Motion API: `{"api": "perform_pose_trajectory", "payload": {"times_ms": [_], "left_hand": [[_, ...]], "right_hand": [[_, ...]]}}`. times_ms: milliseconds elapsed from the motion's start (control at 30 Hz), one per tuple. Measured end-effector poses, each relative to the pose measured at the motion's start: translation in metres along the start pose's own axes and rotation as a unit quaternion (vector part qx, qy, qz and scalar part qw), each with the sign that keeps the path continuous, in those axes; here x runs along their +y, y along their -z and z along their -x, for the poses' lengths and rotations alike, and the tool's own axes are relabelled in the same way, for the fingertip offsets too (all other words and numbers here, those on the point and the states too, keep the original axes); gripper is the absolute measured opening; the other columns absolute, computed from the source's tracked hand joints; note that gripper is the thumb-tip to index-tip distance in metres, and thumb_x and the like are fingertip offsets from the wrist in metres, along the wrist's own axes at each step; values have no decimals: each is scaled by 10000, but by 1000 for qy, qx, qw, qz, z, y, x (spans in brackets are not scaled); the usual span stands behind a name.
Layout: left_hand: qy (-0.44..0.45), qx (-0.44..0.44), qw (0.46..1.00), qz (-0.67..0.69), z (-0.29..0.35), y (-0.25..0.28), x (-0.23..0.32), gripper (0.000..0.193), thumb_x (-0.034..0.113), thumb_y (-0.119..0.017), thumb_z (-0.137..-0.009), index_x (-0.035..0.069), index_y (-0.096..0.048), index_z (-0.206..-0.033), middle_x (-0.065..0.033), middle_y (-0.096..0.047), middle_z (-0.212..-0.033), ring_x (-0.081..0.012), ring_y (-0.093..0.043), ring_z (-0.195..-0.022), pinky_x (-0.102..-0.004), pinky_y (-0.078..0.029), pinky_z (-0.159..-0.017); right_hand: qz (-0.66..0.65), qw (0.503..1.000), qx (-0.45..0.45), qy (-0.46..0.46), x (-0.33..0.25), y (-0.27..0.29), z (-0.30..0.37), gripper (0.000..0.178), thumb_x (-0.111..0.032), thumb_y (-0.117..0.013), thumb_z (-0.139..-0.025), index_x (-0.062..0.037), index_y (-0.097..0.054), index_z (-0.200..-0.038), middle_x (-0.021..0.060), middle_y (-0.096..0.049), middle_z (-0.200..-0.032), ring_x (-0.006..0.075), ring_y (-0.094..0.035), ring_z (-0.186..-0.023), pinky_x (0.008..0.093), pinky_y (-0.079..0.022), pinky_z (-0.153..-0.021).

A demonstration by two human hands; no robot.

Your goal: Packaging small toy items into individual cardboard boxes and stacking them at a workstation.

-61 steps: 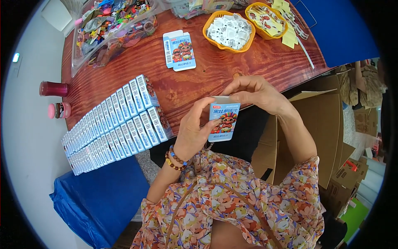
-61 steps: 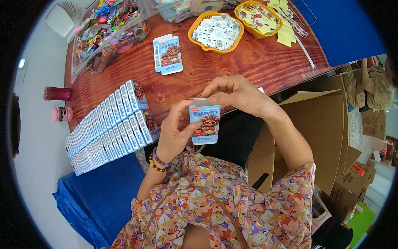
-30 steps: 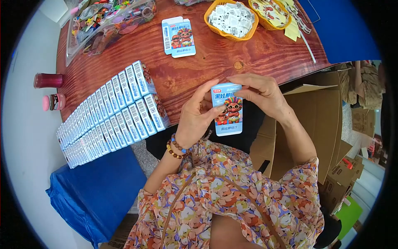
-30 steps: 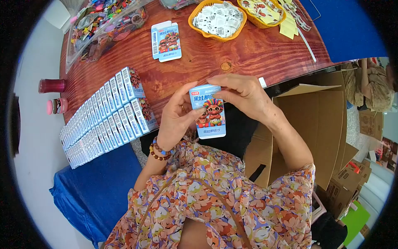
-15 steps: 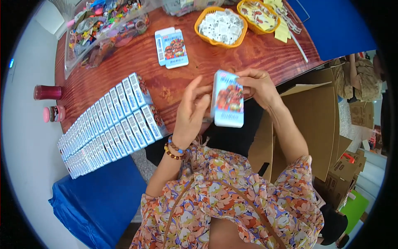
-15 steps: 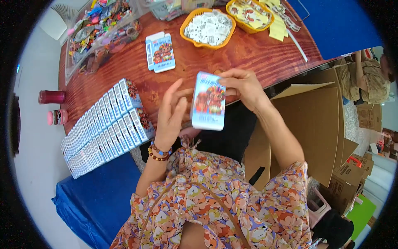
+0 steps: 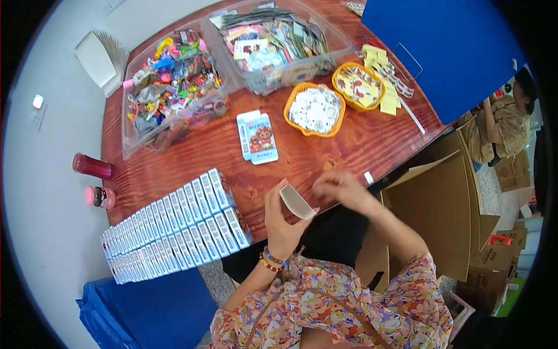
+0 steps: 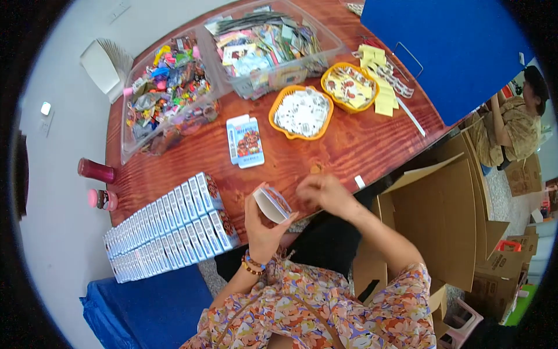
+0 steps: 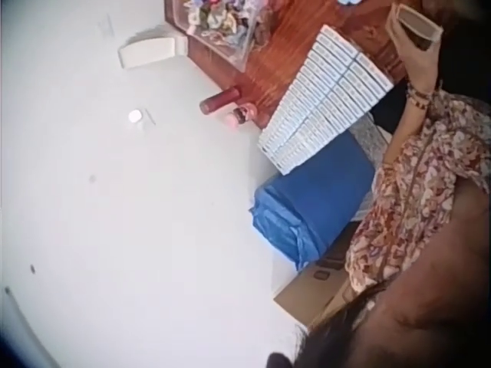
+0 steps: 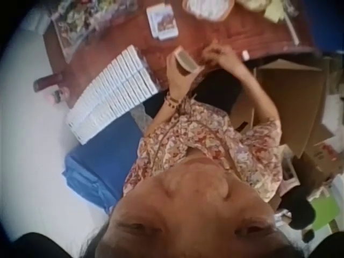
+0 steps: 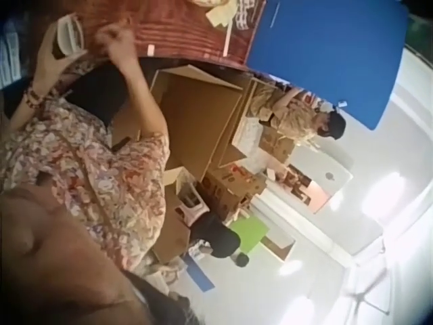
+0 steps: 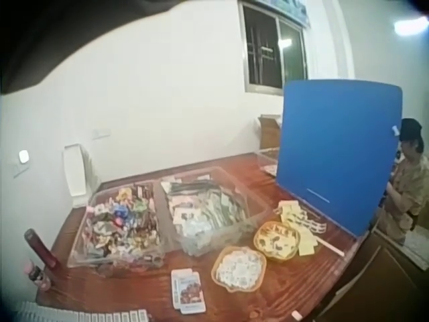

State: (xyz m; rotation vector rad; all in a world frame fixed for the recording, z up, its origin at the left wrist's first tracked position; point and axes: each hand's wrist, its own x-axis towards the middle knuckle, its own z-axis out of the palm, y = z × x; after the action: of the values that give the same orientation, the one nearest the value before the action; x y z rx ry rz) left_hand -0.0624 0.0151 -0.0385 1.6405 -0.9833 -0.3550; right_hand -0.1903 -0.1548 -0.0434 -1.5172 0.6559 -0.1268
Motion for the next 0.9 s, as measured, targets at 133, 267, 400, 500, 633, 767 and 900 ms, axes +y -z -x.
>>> {"api": "perform_pose_trajectory", "payload": {"times_ms": [133, 267, 400, 500, 633, 767, 900], "left_hand": [[3, -29, 997, -66, 0, 3, 2, 848, 109, -878, -683, 20, -468, -1419, -153, -503, -1291, -313, -521, -1216, -409, -437, -1041], [22, -57, 994, -89, 14, 1, -13, 953, 83, -850, -684, 27, -375, -1507, -188, -469, -1306, -378, -466, -1228, -445, -417, -1047], [-14, -51, 996, -77, 20, -1, -22, 992, 59, -853, -675, 14, -348, -1527, -198, -461, -1332, -382, -479, -1207, -445, -427, -1033], [9, -55, 997, -56, 16, 2, -26, 1018, 52, -859, -675, 19, -323, -1540, -198, -461, -1334, -377, -482, -1214, -441, -441, -1026], [17, -35, 997, -67, 15, 9, -28, 1043, 55, -865, -679, 34, -299, -1555, -194, -461, -1342, -360, -488, -1228, -435, -449, -1023], [52, -16, 998, -33, 17, 9, -28, 1002, 56, -868, -682, 36, -337, -1531, -192, -463, -1344, -356, -497, -1230, -428, -453, -1024], [48, 11, 999, -23, 15, 2, -35, 864, 81, -887, -682, 31, -444, -1421, -147, -483, -1298, -285, -549, -1178, -378, -505, -962]], "right_hand": [[175, 931, 209, 241, -89, 58, -78, 191, -180, -622, -949, -11, -709, -949, 57, -688, -770, 117, -642, -734, 292, -493, -641], [380, 851, 230, 280, -175, 60, -169, 260, -259, -690, -891, -14, -687, -975, 123, -721, -897, 294, -685, -844, 400, -515, -751], [540, 719, 308, 311, -180, 54, -257, 375, -364, -766, -799, -40, -677, -967, 161, -711, -954, 345, -682, -942, 446, -525, -823], [636, 682, 257, 253, -174, 73, -293, 453, -431, -779, -755, -57, -681, -990, 187, -704, -992, 351, -676, -987, 450, -523, -852], [549, 789, 181, 207, -191, 77, -289, 557, -489, -737, -774, -77, -706, -1147, 171, -714, -1062, 338, -680, -996, 453, -513, -862], [450, 828, 238, 235, -187, 82, -274, 401, -449, -698, -828, -151, -735, -1094, 134, -734, -975, 308, -692, -928, 443, -529, -777], [309, 867, 239, 309, -175, 116, -266, 389, -417, -718, -865, -29, -727, -902, 60, -623, -683, 132, -581, -656, 325, -469, -631]]}}
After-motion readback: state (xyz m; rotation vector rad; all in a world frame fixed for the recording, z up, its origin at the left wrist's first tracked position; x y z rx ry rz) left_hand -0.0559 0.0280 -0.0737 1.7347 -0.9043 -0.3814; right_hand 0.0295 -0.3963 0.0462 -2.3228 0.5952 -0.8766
